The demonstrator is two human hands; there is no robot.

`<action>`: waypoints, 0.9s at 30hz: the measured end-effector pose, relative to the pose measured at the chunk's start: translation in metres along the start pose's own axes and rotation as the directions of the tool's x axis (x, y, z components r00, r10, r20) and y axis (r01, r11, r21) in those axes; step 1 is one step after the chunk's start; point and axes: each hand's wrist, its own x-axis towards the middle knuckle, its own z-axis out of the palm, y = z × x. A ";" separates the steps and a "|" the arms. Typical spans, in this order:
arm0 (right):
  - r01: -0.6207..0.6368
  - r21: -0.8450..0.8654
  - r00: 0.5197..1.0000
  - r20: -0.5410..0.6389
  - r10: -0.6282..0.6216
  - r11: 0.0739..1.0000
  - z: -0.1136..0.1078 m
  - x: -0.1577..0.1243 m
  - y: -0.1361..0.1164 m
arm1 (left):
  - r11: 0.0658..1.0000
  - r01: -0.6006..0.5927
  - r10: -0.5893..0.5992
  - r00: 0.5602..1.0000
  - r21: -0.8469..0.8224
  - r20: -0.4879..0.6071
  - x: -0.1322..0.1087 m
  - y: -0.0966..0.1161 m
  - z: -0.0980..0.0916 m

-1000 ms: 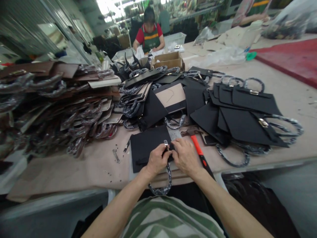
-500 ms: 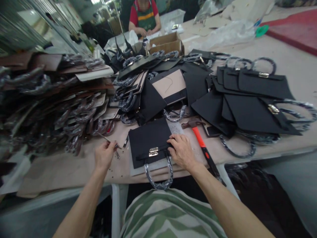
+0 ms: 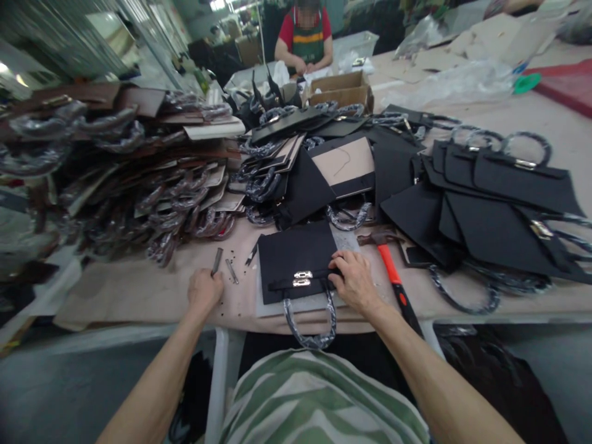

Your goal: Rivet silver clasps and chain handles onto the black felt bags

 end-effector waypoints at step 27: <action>-0.012 0.162 1.000 0.016 0.009 0.987 0.002 0.004 0.005 | 0.627 -0.708 0.759 0.649 -0.325 0.050 -0.071 0.105 -0.018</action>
